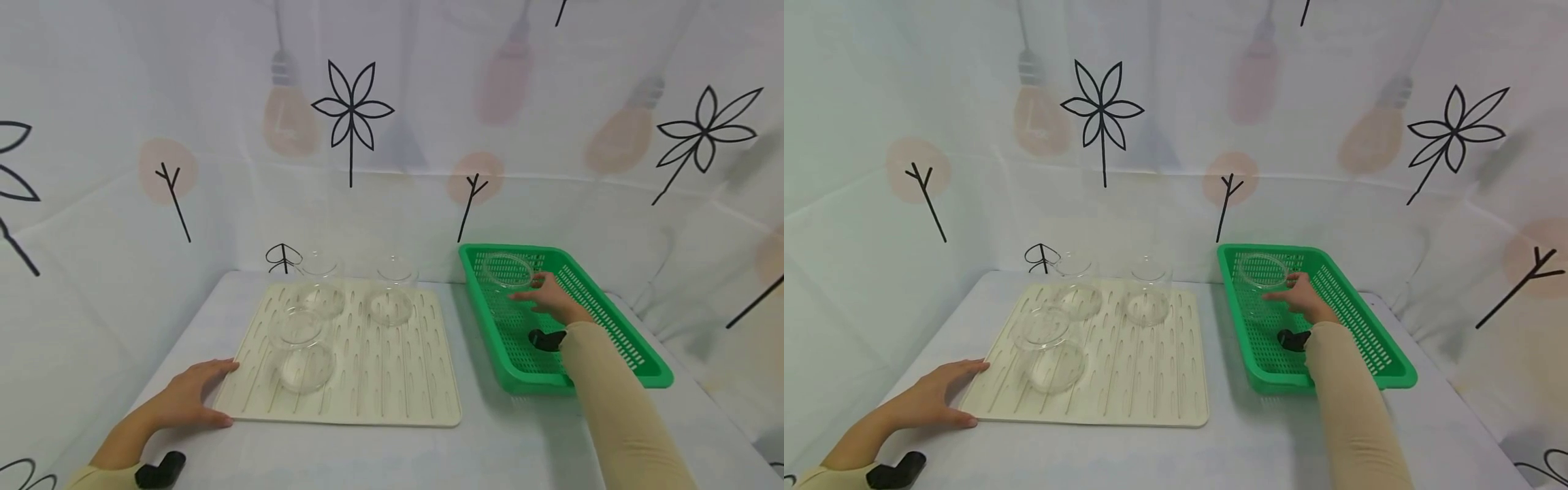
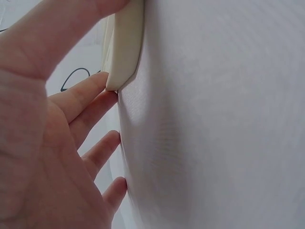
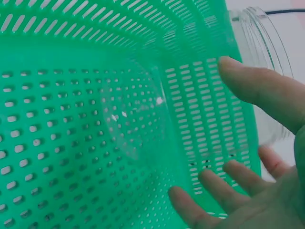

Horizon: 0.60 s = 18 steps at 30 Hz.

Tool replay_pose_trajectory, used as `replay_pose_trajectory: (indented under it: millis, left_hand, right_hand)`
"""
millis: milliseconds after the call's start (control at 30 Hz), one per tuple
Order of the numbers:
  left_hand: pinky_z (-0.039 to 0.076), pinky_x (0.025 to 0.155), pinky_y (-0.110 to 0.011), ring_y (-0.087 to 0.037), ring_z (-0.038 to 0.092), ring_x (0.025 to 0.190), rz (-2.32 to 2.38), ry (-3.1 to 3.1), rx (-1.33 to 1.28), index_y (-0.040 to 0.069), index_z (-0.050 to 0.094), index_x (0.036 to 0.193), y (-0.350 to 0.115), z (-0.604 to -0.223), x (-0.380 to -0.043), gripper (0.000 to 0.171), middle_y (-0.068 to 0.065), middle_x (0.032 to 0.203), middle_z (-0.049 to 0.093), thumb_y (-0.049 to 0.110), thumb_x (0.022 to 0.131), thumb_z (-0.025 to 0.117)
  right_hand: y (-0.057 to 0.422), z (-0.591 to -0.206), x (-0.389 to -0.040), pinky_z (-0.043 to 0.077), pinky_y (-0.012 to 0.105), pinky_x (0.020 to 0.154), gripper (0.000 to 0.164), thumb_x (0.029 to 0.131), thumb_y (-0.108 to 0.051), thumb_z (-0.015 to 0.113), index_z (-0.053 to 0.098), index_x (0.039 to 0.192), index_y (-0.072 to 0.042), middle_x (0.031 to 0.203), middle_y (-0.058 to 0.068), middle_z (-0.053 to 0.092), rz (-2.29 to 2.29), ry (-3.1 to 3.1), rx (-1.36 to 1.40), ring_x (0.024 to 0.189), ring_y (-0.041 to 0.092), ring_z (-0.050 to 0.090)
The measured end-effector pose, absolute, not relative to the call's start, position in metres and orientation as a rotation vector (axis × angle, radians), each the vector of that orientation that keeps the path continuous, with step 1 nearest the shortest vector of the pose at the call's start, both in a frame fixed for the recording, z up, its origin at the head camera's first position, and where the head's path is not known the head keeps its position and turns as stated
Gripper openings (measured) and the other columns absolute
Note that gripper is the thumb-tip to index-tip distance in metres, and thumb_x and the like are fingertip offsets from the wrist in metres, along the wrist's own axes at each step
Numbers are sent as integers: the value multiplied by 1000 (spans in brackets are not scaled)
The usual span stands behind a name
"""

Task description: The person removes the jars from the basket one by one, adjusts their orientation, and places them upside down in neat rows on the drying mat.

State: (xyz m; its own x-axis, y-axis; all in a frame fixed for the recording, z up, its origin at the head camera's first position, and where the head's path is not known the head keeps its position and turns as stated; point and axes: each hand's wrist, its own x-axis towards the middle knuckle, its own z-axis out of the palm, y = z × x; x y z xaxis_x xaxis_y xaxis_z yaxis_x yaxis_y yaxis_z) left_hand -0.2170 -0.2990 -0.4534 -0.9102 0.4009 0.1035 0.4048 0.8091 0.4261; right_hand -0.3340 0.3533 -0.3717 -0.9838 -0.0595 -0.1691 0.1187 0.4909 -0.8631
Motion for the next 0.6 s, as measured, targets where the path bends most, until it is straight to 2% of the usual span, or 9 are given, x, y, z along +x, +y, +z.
replay_pose_trajectory:
  millis: [167,333,600]
  left_hand:
    - [33,91,-63,-47,39,119,-704,-2992,-652,2,52,127,-298,-452,-216,93,-23,131,48,53,56,82]
    - [32,91,-64,-47,38,120,-702,-3004,-641,4,52,128,-298,-453,-216,92,-22,131,48,53,56,82]
    - [32,91,-64,-47,38,120,-693,-3005,-646,3,52,128,-297,-454,-217,93,-23,131,48,54,56,82]
  right_hand:
    - [357,-373,-334,31,59,98,104,87,-17,66,-21,141,3,144,37,-9,-1486,2497,10,129,54,12]
    - [355,-371,-332,30,61,98,102,87,-19,67,-16,143,3,142,39,-10,-1472,2480,4,130,54,9]
    - [349,-366,-329,35,58,95,106,86,-31,67,-17,142,2,144,36,-1,-1482,2516,10,129,53,16]
